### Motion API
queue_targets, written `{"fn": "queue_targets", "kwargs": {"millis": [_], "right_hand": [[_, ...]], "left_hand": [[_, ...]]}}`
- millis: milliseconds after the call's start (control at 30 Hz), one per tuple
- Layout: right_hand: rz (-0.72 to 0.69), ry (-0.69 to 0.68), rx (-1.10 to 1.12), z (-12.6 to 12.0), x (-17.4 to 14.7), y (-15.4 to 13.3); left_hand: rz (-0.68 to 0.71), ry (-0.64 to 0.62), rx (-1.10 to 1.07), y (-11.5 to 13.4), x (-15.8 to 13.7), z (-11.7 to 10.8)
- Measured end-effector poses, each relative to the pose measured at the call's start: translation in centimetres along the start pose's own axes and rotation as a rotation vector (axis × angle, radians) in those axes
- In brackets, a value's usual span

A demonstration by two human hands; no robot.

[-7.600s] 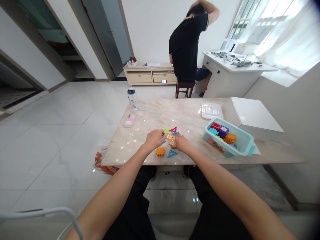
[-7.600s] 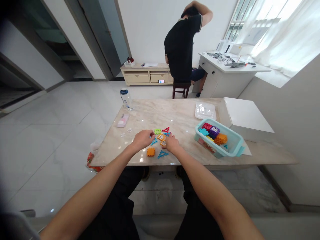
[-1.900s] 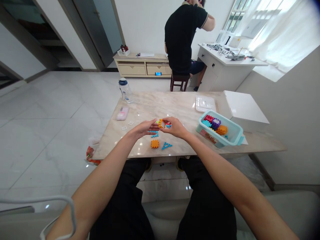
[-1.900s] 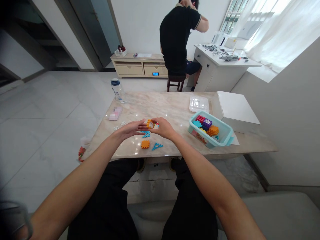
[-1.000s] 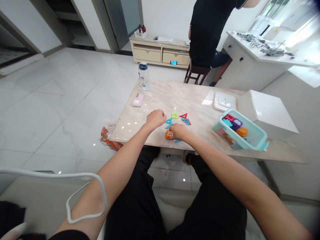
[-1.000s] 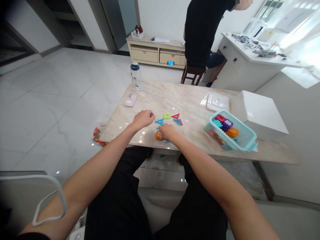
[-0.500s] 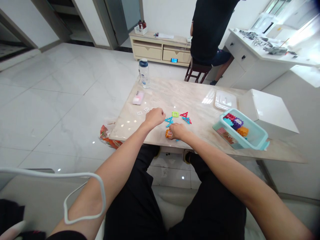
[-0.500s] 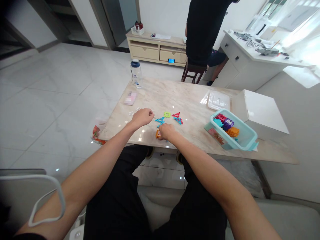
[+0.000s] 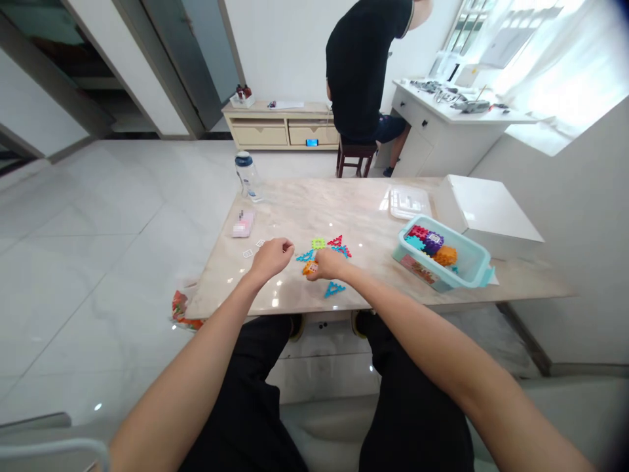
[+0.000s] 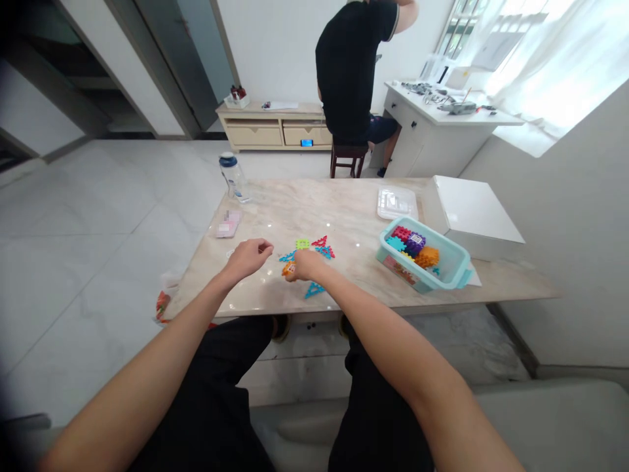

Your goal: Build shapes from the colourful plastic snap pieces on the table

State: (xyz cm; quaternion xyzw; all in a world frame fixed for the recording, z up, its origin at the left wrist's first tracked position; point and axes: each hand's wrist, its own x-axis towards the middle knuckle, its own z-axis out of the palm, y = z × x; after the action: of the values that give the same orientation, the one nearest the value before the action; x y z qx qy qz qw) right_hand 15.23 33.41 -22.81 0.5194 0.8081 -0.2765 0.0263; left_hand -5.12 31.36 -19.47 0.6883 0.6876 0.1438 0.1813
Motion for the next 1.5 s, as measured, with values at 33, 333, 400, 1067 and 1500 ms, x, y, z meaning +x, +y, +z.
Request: {"fn": "queue_targets", "kwargs": {"millis": [33, 333, 400, 1067, 1500], "right_hand": [[0.023, 0.033, 0.135, -1.0, 0.0, 0.9], [-0.043, -0.032, 1.097, -4.5, -3.5, 5.5], [-0.08, -0.065, 1.17, -4.6, -4.2, 5.5], [-0.183, -0.214, 1.499, -3.9, -4.5, 4.2], [-0.182, -0.157, 1.509, -3.7, -4.2, 3.2]], "left_hand": [[0.048, 0.0, -0.045, -0.2, 0.2, 0.1], [0.434, -0.076, -0.309, 3.8, -0.2, 1.2], [0.503, -0.081, -0.361, 5.3, -0.2, 1.5], [0.607, 0.083, -0.356, 6.4, -1.3, 0.2], [0.661, 0.069, -0.359, 6.1, -1.7, -0.5]]}}
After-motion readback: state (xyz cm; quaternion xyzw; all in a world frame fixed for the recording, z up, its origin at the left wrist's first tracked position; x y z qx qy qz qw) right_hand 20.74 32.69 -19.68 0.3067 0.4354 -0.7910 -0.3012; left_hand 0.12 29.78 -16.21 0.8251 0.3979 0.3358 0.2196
